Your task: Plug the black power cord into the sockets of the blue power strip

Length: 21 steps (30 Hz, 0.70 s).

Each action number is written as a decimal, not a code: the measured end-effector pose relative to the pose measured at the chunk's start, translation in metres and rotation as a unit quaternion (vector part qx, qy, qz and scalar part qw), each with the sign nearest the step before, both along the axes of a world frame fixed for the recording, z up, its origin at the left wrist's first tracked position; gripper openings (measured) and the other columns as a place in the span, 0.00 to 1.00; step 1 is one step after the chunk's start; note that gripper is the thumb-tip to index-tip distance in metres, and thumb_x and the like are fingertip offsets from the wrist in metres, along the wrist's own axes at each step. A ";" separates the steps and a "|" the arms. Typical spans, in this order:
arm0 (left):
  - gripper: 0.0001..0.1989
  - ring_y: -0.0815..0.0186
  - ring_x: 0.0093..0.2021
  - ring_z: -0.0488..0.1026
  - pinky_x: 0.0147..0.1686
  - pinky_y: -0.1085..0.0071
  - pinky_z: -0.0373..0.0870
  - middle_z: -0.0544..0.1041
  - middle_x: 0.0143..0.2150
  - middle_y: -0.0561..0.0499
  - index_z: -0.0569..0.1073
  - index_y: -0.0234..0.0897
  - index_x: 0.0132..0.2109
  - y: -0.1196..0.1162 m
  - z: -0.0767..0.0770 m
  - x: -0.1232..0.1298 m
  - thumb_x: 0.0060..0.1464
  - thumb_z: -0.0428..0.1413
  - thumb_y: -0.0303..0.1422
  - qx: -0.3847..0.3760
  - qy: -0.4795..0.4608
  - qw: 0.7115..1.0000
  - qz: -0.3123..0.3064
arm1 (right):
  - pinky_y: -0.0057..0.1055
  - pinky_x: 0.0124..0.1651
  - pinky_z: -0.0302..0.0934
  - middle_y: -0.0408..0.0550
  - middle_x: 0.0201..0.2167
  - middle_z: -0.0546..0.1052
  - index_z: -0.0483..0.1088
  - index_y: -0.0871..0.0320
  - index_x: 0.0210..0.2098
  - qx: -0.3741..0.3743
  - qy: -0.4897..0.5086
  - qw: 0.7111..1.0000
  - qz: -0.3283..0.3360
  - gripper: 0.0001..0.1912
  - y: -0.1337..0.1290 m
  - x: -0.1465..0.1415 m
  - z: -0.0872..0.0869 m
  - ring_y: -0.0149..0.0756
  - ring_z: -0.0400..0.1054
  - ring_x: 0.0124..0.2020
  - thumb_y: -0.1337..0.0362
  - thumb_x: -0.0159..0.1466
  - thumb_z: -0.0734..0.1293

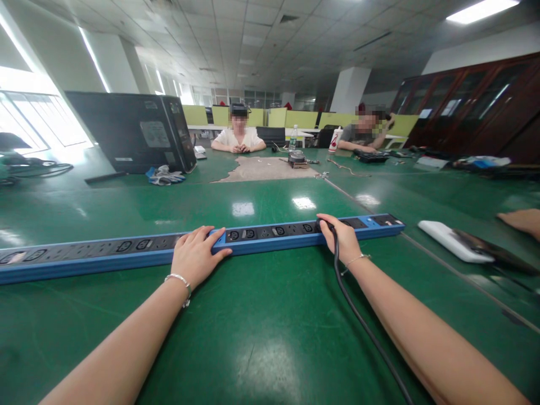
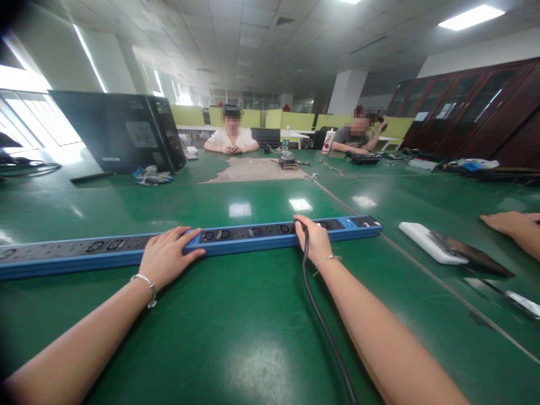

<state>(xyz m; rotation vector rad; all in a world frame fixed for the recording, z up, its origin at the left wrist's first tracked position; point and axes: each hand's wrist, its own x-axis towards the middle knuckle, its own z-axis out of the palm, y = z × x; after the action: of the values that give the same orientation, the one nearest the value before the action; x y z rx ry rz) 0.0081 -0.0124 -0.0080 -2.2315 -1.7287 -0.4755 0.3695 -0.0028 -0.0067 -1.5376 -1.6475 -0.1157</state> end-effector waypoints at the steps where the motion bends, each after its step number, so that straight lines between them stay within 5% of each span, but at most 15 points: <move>1: 0.26 0.57 0.56 0.63 0.53 0.58 0.57 0.68 0.57 0.49 0.64 0.49 0.57 0.000 0.000 0.000 0.53 0.47 0.51 0.000 0.000 1.000 0.000 | 0.33 0.41 0.66 0.48 0.37 0.79 0.73 0.55 0.43 -0.002 -0.012 1.000 0.000 0.17 -0.001 -0.001 -0.001 0.38 0.73 0.36 0.57 0.62 0.58; 12: 0.26 0.57 0.58 0.62 0.54 0.58 0.56 0.67 0.58 0.48 0.64 0.49 0.57 -0.001 0.000 0.000 0.53 0.47 0.51 -0.004 -0.008 1.000 -0.004 | 0.42 0.52 0.62 0.50 0.45 0.76 0.71 0.55 0.47 0.030 -0.062 0.998 -0.007 0.18 -0.006 -0.003 -0.011 0.41 0.71 0.44 0.59 0.63 0.57; 21: 0.27 0.57 0.57 0.62 0.54 0.58 0.56 0.68 0.57 0.48 0.64 0.49 0.57 -0.001 0.000 0.000 0.54 0.47 0.51 0.002 -0.009 1.000 -0.007 | 0.39 0.51 0.62 0.52 0.43 0.77 0.72 0.58 0.44 0.124 0.151 0.979 -0.059 0.20 -0.011 -0.020 0.008 0.40 0.70 0.45 0.54 0.62 0.57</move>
<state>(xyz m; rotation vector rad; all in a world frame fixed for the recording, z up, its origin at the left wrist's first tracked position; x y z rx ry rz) 0.0085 -0.0134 -0.0082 -2.2448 -1.7201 -0.5024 0.3497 -0.0140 0.0009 -1.3851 -1.2547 -0.1388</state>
